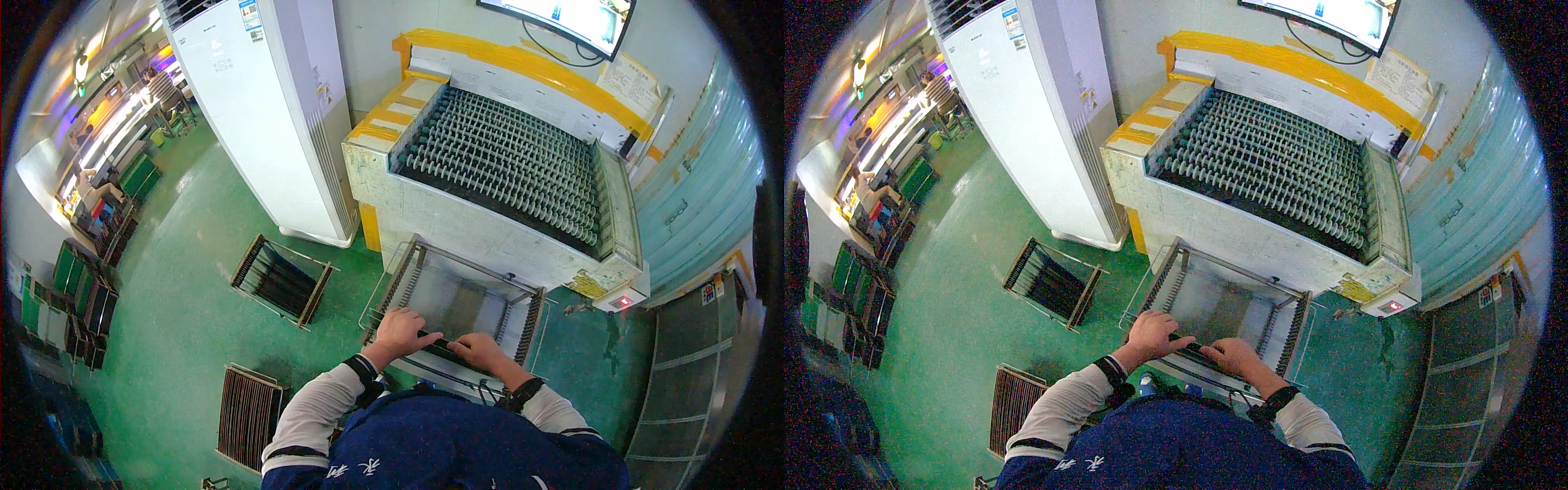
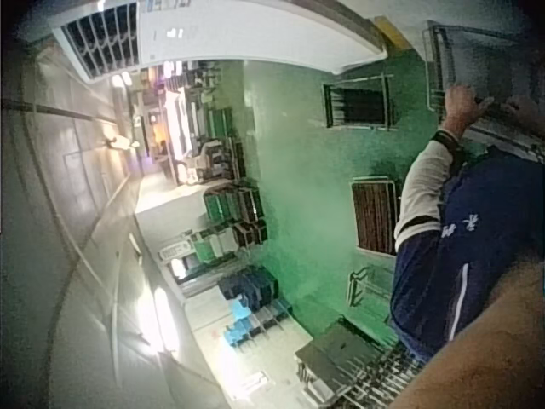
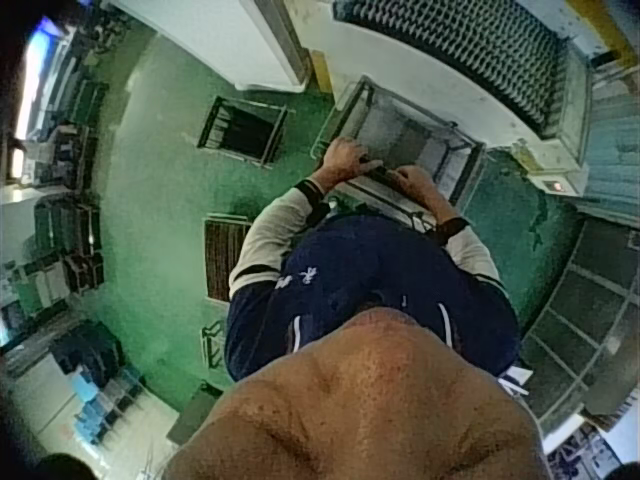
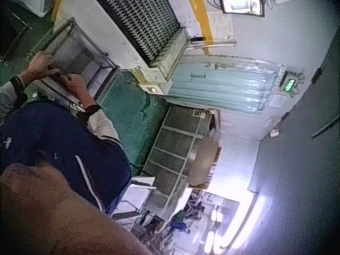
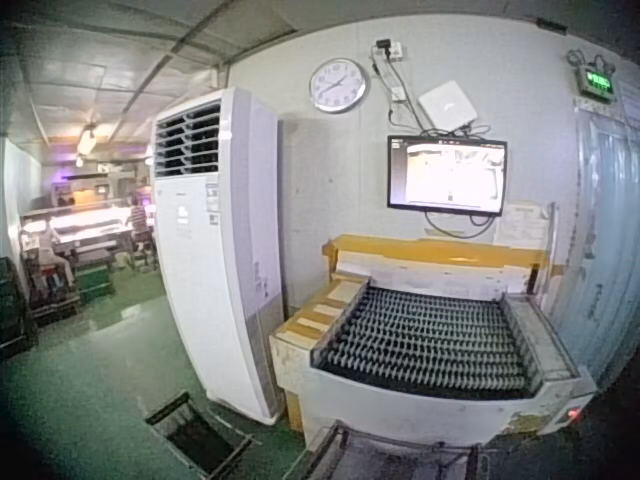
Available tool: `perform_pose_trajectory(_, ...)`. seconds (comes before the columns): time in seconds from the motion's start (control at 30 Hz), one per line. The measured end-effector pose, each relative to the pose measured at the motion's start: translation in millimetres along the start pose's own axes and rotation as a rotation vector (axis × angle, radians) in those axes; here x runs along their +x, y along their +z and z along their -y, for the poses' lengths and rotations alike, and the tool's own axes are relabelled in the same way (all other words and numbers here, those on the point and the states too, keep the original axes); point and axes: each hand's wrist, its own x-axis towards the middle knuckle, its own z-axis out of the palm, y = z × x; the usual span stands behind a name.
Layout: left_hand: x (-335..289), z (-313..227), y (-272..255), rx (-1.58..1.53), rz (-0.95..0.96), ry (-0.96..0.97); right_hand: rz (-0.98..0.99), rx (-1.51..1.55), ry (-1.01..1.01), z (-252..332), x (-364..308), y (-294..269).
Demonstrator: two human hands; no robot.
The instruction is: Operating a PCB processing machine by loading circuit board panels and organizing them in racks.
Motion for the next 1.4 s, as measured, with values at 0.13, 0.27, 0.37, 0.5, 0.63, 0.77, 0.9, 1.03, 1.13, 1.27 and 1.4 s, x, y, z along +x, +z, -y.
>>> perform_pose_trajectory(0.13, 0, 0, 0, -0.008, -0.002, 0.002, 0.004, -0.010, 0.008, -6, 2, 3)
perform_pose_trajectory(0.27, 0, 0, 0, -0.012, -0.005, 0.009, 0.020, -0.021, 0.027, -13, 5, 6)
perform_pose_trajectory(0.37, -1, -1, -2, -0.004, -0.009, 0.008, 0.009, 0.011, 0.024, -5, 3, 1)
perform_pose_trajectory(0.5, -8, -1, -6, -0.016, -0.062, 0.067, 0.025, 0.028, 0.047, 0, 3, -5)
perform_pose_trajectory(0.63, -22, 1, -10, -0.106, -0.203, 0.190, 0.008, 0.040, -0.007, -9, 4, 1)
perform_pose_trajectory(0.77, -41, -5, -11, -0.162, -0.162, 0.264, -0.045, 0.067, -0.039, -8, 2, 4)
perform_pose_trajectory(0.9, -48, -5, -7, -0.177, 0.053, 0.278, 0.037, 0.094, 0.043, 0, 0, -4)
perform_pose_trajectory(1.03, -33, -4, 1, 0.020, 0.268, 0.268, 0.032, 0.110, -0.045, 5, -3, -7)
perform_pose_trajectory(1.13, -20, -9, 7, 0.078, 0.427, 0.242, -0.004, 0.086, -0.132, -5, -4, -1)
perform_pose_trajectory(1.27, -11, -14, 6, 0.065, 0.525, 0.125, -0.106, -0.045, -0.244, -25, 1, 13)
perform_pose_trajectory(1.4, -14, -9, 9, 0.051, 0.528, 0.143, -0.051, -0.265, -0.153, -13, 2, 17)
